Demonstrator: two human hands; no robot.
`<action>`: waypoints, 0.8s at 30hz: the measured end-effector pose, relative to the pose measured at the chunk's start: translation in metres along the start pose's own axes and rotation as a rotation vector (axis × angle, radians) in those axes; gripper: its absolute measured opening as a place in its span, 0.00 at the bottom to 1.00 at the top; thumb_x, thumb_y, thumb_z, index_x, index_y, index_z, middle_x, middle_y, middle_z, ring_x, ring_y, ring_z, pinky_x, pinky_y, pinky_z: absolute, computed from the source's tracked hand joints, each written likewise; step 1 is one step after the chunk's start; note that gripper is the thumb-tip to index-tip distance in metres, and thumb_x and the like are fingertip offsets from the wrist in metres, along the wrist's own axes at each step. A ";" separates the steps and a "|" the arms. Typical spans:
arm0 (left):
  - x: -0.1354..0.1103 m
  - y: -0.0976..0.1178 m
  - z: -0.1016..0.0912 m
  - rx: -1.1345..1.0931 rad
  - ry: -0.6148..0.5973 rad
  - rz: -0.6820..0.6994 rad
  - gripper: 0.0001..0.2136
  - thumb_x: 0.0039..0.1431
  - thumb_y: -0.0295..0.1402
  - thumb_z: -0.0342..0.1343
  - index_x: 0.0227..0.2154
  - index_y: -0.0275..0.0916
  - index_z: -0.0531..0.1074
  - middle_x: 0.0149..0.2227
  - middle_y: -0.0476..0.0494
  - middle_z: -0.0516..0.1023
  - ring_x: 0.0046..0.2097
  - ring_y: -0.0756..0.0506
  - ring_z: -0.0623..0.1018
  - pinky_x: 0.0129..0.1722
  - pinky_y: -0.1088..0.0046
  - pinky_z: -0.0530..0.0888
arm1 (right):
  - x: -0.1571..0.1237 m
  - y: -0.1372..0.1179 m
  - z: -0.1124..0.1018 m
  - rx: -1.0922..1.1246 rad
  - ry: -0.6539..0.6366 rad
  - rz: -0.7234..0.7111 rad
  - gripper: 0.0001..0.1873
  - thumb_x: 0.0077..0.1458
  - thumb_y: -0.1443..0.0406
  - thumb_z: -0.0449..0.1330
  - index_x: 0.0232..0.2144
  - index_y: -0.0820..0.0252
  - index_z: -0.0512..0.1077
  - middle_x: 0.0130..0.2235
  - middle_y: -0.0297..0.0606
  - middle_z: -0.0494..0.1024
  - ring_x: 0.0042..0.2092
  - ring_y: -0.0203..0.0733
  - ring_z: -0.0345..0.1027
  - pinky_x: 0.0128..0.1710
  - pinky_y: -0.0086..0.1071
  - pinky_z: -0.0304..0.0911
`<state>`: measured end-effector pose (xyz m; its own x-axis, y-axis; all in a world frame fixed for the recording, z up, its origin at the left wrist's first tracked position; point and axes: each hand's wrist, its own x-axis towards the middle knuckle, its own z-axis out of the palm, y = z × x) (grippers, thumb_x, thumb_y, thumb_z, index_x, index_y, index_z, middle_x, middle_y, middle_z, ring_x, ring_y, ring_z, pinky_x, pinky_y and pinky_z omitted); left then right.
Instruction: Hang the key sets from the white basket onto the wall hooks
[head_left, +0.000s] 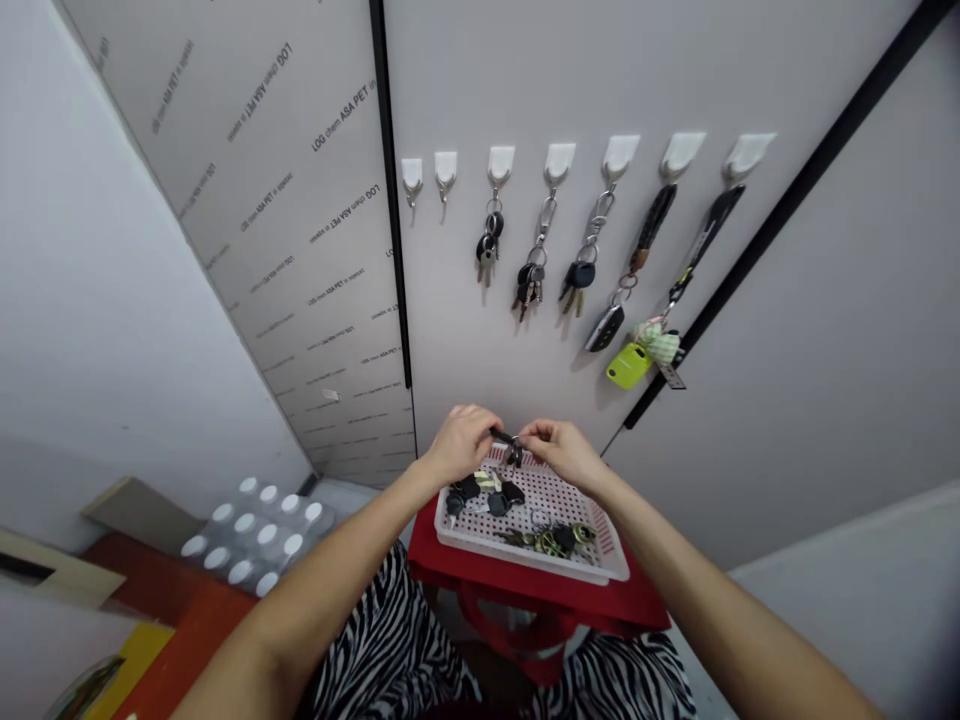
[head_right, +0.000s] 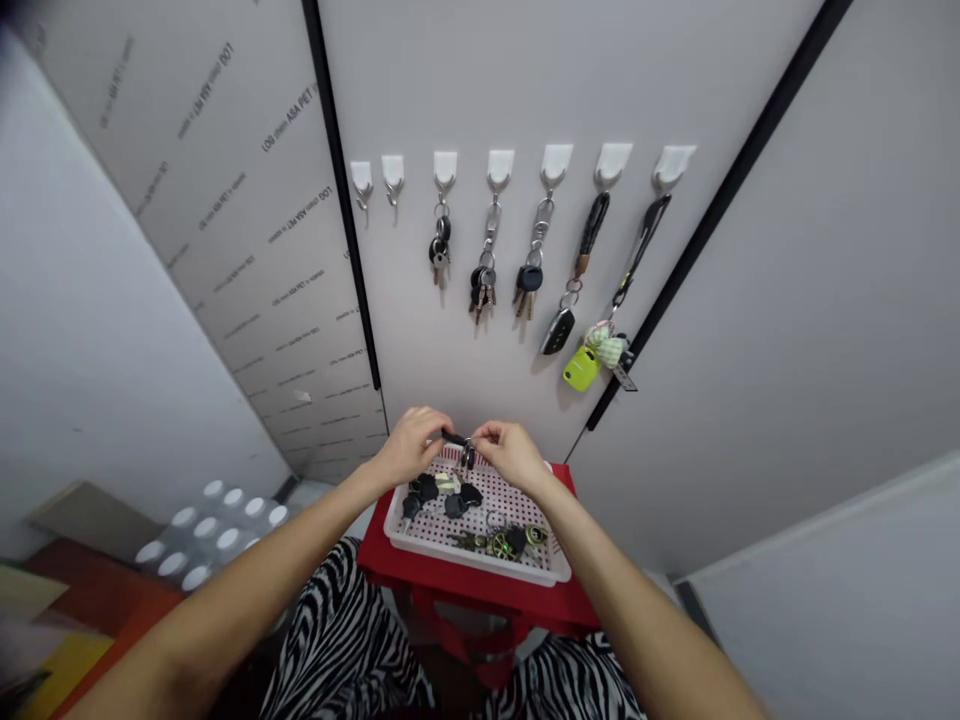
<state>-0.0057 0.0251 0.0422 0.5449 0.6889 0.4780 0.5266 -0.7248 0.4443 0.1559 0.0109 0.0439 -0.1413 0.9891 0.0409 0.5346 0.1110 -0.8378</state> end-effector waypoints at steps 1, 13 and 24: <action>-0.002 0.001 0.000 0.028 -0.036 0.022 0.09 0.40 0.22 0.43 0.26 0.37 0.65 0.29 0.48 0.68 0.35 0.50 0.65 0.38 0.72 0.59 | 0.000 0.002 0.000 -0.023 0.006 0.010 0.08 0.38 0.63 0.50 0.18 0.64 0.63 0.16 0.29 0.61 0.18 0.27 0.50 0.18 0.23 0.48; -0.004 -0.002 0.023 -0.440 -0.025 -0.300 0.15 0.43 0.33 0.47 0.37 0.35 0.62 0.36 0.45 0.68 0.37 0.50 0.66 0.37 0.76 0.63 | 0.001 -0.012 0.003 -0.075 0.069 -0.133 0.08 0.40 0.63 0.49 0.18 0.63 0.63 0.18 0.31 0.64 0.21 0.31 0.55 0.22 0.24 0.51; 0.006 -0.015 -0.023 -0.542 0.217 -0.316 0.11 0.47 0.33 0.43 0.32 0.33 0.63 0.25 0.48 0.67 0.27 0.53 0.65 0.27 0.78 0.63 | 0.036 -0.084 0.006 -0.270 0.232 -0.394 0.09 0.42 0.64 0.46 0.18 0.62 0.63 0.19 0.34 0.66 0.23 0.33 0.57 0.23 0.26 0.51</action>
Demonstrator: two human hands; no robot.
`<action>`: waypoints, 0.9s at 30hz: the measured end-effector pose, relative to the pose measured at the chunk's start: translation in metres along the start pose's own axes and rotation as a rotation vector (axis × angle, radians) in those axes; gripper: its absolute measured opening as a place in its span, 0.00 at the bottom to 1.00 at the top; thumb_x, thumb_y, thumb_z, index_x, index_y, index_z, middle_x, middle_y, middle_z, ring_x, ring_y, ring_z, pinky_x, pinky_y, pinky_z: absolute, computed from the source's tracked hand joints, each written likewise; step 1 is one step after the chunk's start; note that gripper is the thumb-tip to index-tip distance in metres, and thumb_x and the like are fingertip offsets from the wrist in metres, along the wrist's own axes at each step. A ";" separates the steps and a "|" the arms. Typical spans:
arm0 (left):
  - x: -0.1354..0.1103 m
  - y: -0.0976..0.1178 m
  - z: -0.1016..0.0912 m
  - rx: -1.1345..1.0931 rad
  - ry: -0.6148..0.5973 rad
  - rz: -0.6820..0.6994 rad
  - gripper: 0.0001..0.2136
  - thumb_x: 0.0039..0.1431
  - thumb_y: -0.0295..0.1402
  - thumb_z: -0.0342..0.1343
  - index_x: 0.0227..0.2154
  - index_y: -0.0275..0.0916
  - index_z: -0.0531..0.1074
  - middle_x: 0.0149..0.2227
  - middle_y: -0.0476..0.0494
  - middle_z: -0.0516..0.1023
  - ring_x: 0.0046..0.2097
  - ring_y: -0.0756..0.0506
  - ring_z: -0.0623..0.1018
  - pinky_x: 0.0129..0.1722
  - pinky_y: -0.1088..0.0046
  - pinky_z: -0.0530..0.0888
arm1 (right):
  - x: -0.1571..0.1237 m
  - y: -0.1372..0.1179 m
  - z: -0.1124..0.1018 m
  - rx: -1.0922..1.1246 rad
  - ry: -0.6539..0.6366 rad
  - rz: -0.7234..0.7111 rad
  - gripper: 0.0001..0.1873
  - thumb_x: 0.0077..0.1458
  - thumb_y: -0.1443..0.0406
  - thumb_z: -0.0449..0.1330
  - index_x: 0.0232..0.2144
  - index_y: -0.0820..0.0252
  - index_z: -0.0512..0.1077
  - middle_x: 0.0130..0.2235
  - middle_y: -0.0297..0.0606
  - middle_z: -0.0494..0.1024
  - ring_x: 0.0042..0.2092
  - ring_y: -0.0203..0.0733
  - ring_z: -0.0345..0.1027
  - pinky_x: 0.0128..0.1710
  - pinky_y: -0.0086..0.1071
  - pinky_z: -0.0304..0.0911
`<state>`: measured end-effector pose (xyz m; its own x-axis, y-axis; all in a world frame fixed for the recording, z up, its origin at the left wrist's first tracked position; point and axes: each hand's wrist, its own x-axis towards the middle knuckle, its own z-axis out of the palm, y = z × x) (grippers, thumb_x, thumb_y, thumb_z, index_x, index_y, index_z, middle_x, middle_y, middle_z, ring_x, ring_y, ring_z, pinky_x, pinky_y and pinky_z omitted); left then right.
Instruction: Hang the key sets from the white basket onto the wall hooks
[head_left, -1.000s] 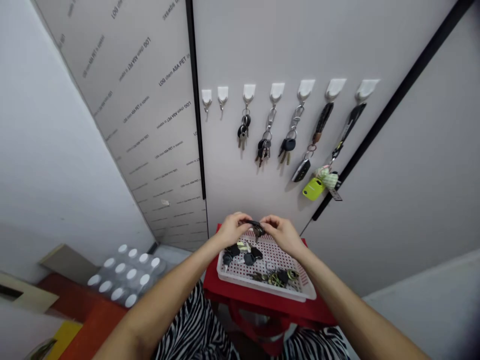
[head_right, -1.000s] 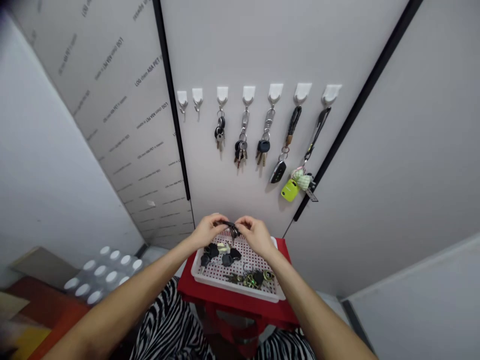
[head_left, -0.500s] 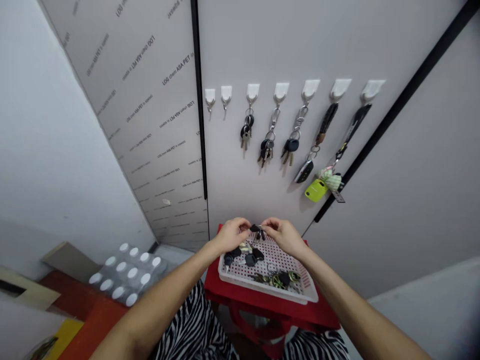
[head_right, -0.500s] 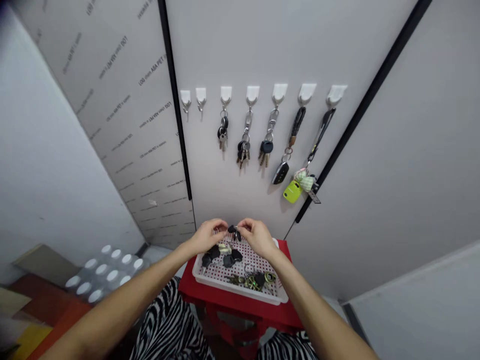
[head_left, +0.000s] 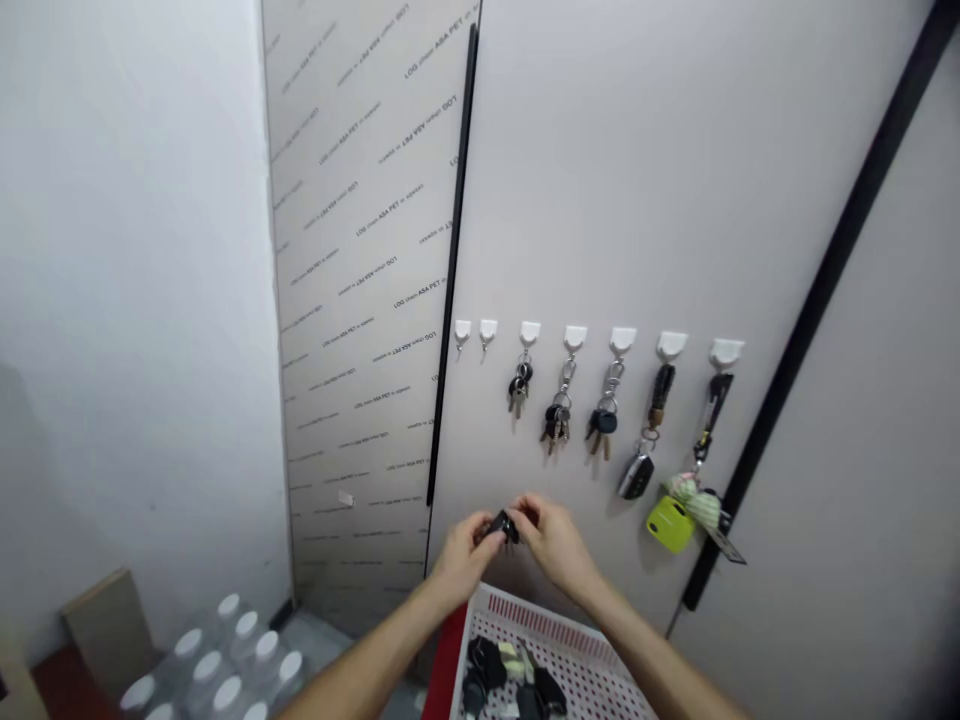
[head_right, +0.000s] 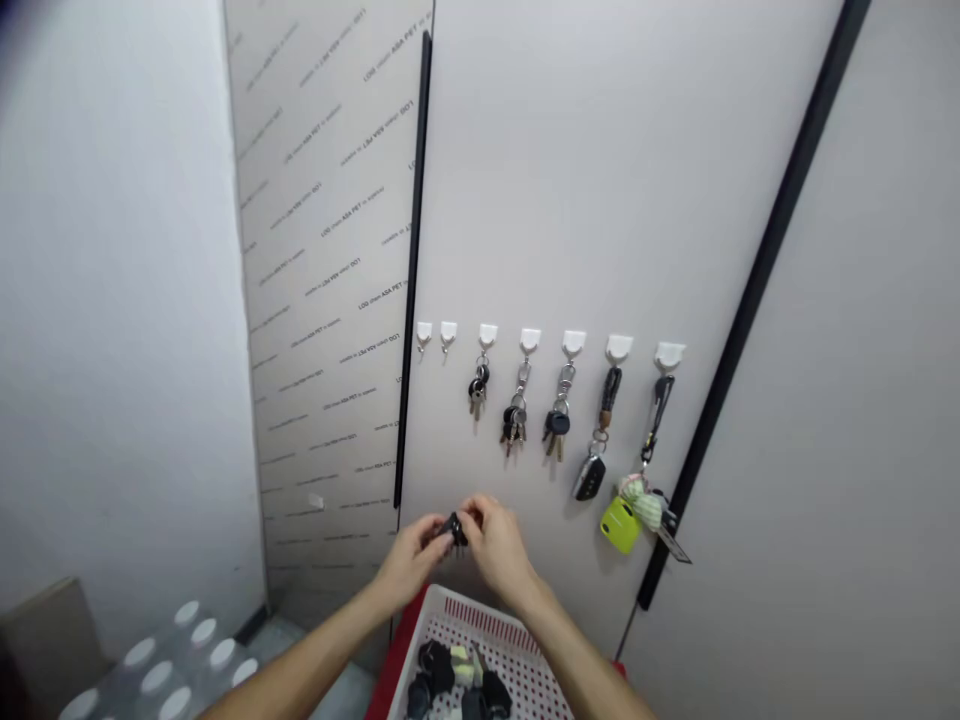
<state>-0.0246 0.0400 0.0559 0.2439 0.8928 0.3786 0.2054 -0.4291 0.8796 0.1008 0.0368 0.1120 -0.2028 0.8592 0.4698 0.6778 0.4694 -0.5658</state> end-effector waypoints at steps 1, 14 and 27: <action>0.005 0.004 -0.006 -0.003 0.030 0.002 0.12 0.47 0.33 0.43 0.34 0.33 0.62 0.26 0.48 0.67 0.27 0.53 0.65 0.28 0.78 0.63 | 0.008 -0.005 -0.001 0.005 0.000 -0.013 0.09 0.41 0.64 0.46 0.18 0.62 0.63 0.19 0.34 0.66 0.22 0.33 0.57 0.23 0.26 0.51; 0.112 0.086 -0.073 -0.108 0.252 0.053 0.10 0.45 0.33 0.43 0.20 0.31 0.65 0.14 0.52 0.62 0.18 0.57 0.61 0.20 0.81 0.59 | 0.134 -0.073 -0.036 -0.055 0.241 -0.027 0.09 0.38 0.66 0.49 0.19 0.65 0.67 0.19 0.36 0.69 0.20 0.32 0.60 0.22 0.25 0.55; 0.165 0.089 -0.087 0.134 0.417 -0.076 0.12 0.42 0.37 0.47 0.18 0.32 0.67 0.15 0.47 0.66 0.20 0.53 0.66 0.23 0.77 0.63 | 0.177 -0.090 -0.042 -0.403 0.335 -0.082 0.13 0.39 0.72 0.47 0.26 0.67 0.70 0.28 0.44 0.73 0.32 0.40 0.65 0.33 0.29 0.56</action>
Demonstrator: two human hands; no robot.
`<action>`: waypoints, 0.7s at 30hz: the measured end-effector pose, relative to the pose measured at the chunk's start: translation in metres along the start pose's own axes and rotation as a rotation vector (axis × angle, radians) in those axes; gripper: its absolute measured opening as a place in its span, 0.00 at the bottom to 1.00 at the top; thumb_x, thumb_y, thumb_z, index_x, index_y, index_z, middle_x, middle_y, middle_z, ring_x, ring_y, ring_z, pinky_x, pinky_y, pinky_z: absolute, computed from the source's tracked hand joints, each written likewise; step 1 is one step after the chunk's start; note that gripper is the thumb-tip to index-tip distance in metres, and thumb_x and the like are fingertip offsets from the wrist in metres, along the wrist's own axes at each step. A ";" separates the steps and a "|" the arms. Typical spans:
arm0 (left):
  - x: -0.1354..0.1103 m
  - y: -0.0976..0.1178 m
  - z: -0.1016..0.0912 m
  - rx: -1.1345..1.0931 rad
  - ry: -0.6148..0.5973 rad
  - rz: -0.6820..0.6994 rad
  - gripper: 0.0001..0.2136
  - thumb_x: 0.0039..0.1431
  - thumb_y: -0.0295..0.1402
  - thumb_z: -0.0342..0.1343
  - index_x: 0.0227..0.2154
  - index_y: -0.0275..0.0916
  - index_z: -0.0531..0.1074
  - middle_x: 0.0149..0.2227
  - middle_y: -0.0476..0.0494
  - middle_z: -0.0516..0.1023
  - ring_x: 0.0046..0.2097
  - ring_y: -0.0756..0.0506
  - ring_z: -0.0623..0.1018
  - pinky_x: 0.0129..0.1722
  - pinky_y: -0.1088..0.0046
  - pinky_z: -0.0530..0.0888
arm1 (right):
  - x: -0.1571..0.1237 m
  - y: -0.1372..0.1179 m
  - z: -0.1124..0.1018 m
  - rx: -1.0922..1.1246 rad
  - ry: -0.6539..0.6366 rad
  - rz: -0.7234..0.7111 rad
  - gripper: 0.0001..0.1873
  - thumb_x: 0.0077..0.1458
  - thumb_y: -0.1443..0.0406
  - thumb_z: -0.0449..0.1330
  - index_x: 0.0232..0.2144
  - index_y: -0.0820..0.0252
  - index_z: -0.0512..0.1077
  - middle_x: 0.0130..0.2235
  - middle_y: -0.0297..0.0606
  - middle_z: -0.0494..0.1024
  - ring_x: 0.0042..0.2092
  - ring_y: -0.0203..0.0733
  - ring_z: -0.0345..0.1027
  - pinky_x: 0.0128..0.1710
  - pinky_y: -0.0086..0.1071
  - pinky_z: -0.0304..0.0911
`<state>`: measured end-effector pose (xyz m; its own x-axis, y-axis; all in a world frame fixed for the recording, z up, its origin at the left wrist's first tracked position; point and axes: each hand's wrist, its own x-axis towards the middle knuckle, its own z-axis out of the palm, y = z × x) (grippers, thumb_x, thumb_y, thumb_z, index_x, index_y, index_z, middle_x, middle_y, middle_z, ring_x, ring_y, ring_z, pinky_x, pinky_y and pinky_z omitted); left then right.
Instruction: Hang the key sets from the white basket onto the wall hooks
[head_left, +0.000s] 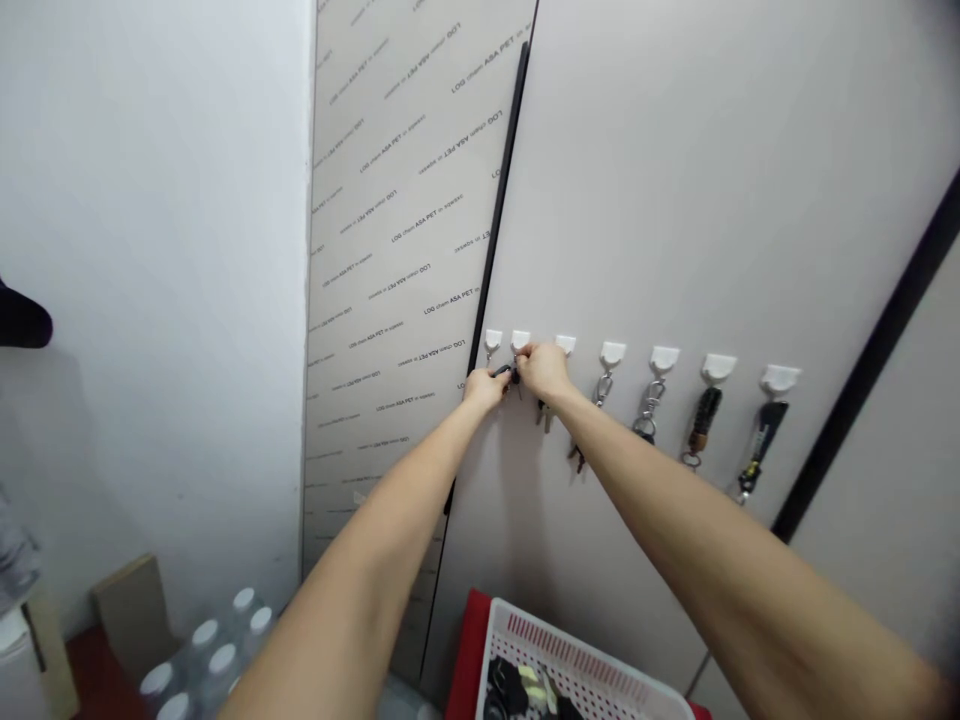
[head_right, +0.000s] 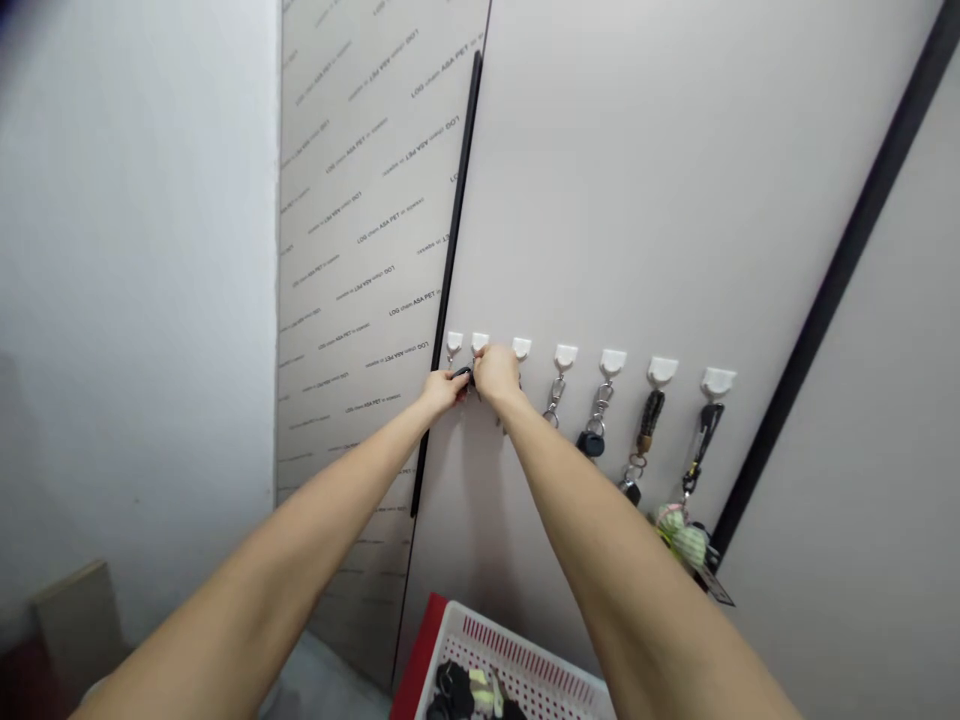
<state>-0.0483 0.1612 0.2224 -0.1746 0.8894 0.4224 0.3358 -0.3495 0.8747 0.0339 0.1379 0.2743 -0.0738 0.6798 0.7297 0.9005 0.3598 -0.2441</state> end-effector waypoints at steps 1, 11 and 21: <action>-0.002 -0.005 0.000 0.005 0.005 -0.008 0.12 0.41 0.38 0.48 0.19 0.32 0.68 0.16 0.46 0.67 0.21 0.52 0.67 0.23 0.77 0.63 | -0.004 0.001 -0.002 0.016 -0.007 -0.005 0.14 0.39 0.73 0.47 0.27 0.67 0.70 0.28 0.44 0.73 0.32 0.40 0.65 0.33 0.29 0.56; -0.111 -0.086 0.010 -0.030 -0.287 -0.152 0.13 0.42 0.29 0.47 0.33 0.29 0.65 0.27 0.43 0.70 0.25 0.54 0.68 0.26 0.79 0.64 | -0.151 0.064 0.001 0.251 -0.318 0.060 0.13 0.41 0.67 0.49 0.30 0.64 0.69 0.26 0.38 0.73 0.27 0.36 0.65 0.30 0.28 0.58; -0.241 -0.138 0.062 0.253 -0.780 0.104 0.11 0.41 0.25 0.46 0.30 0.36 0.68 0.30 0.45 0.71 0.32 0.50 0.68 0.35 0.75 0.64 | -0.321 0.130 0.028 0.276 -0.663 0.241 0.12 0.41 0.67 0.47 0.27 0.63 0.69 0.29 0.40 0.71 0.31 0.38 0.63 0.32 0.30 0.56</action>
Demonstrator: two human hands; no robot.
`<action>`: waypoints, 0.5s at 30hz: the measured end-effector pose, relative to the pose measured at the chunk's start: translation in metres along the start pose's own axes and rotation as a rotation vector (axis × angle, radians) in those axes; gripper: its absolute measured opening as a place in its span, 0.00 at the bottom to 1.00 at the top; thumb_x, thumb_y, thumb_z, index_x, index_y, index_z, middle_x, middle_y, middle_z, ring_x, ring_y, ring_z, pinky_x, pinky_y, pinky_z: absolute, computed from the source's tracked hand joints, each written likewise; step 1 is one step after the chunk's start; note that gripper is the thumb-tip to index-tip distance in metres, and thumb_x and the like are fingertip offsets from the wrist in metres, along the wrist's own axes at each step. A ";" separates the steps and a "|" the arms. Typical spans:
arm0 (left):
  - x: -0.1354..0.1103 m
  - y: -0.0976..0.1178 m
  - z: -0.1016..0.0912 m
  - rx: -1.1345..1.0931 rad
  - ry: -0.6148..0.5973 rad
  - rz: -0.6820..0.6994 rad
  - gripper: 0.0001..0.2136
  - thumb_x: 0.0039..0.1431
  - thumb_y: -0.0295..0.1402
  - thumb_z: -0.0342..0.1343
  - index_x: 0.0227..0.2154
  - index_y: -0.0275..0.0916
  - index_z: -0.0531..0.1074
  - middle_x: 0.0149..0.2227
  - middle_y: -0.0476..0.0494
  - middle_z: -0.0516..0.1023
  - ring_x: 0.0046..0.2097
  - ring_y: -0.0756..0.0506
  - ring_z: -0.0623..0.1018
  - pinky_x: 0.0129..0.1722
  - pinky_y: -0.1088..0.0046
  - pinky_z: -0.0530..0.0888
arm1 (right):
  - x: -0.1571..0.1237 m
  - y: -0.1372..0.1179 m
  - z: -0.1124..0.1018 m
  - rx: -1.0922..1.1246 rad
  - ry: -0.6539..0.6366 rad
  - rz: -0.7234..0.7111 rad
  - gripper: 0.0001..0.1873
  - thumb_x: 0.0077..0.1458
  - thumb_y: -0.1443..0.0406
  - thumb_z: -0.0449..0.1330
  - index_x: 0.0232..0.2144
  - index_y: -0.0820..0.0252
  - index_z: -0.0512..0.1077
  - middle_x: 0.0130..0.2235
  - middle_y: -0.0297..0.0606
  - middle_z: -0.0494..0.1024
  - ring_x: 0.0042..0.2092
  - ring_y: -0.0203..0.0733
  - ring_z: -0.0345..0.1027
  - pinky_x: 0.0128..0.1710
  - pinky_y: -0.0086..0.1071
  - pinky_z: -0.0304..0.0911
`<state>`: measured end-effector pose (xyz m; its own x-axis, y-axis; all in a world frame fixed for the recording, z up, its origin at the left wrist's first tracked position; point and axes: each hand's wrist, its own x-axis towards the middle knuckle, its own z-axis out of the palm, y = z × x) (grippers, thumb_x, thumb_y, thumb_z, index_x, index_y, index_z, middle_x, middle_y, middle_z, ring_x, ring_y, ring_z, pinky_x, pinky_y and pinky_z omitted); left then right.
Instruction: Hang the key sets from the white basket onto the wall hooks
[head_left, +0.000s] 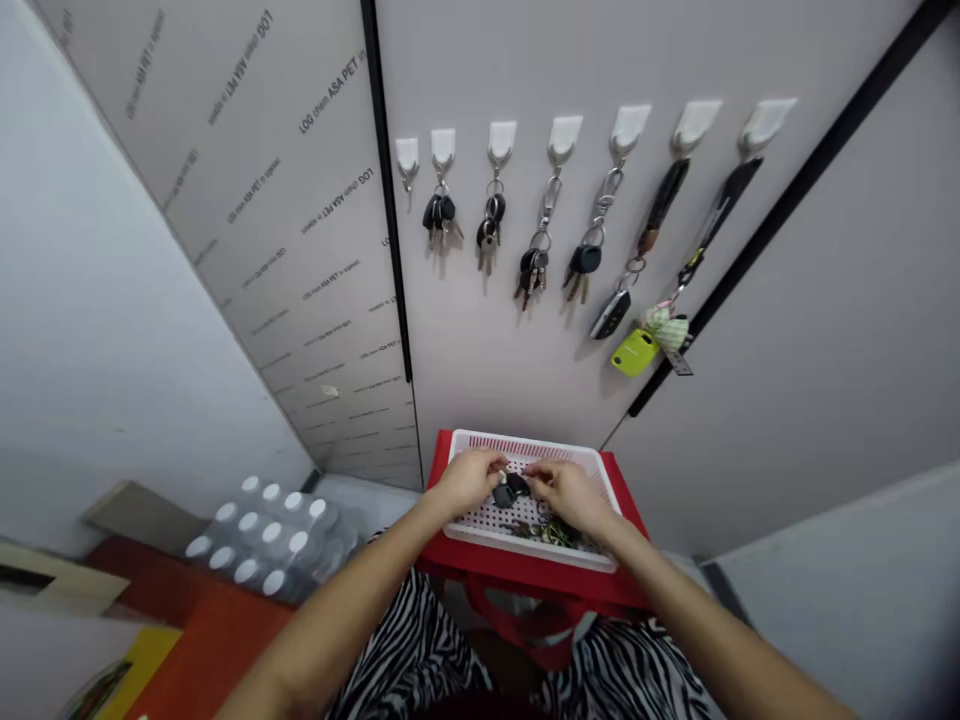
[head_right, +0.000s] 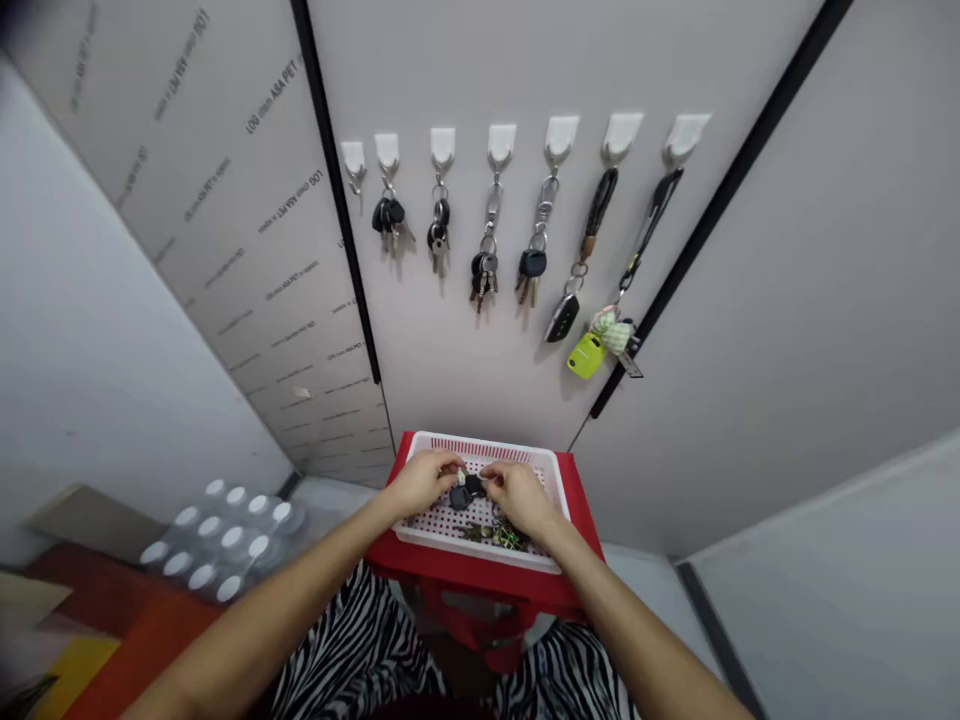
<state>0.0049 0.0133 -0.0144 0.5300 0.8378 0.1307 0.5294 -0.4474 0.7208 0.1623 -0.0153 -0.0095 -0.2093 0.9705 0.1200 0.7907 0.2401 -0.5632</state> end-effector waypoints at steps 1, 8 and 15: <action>0.000 -0.001 0.001 0.008 0.014 0.016 0.10 0.41 0.25 0.46 0.29 0.36 0.68 0.31 0.46 0.71 0.33 0.50 0.68 0.36 0.75 0.63 | -0.003 0.001 0.002 0.002 0.007 -0.013 0.12 0.40 0.68 0.48 0.27 0.63 0.68 0.29 0.40 0.71 0.31 0.38 0.62 0.33 0.30 0.56; 0.004 -0.006 -0.011 -0.565 0.284 -0.199 0.09 0.44 0.28 0.45 0.29 0.33 0.65 0.27 0.46 0.70 0.29 0.53 0.68 0.30 0.78 0.65 | -0.009 -0.005 0.006 0.005 -0.038 -0.131 0.12 0.36 0.72 0.48 0.26 0.61 0.67 0.29 0.38 0.68 0.34 0.37 0.58 0.36 0.30 0.53; 0.003 -0.005 -0.011 -0.669 0.296 -0.217 0.07 0.42 0.27 0.47 0.26 0.33 0.66 0.24 0.48 0.69 0.27 0.54 0.67 0.29 0.79 0.65 | -0.010 -0.001 0.006 0.031 -0.015 -0.125 0.06 0.38 0.70 0.48 0.19 0.62 0.65 0.26 0.37 0.66 0.31 0.35 0.58 0.32 0.28 0.53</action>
<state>-0.0037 0.0211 -0.0101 0.2102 0.9765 0.0481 0.0369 -0.0571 0.9977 0.1599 -0.0253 -0.0153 -0.3137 0.9326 0.1786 0.7398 0.3580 -0.5697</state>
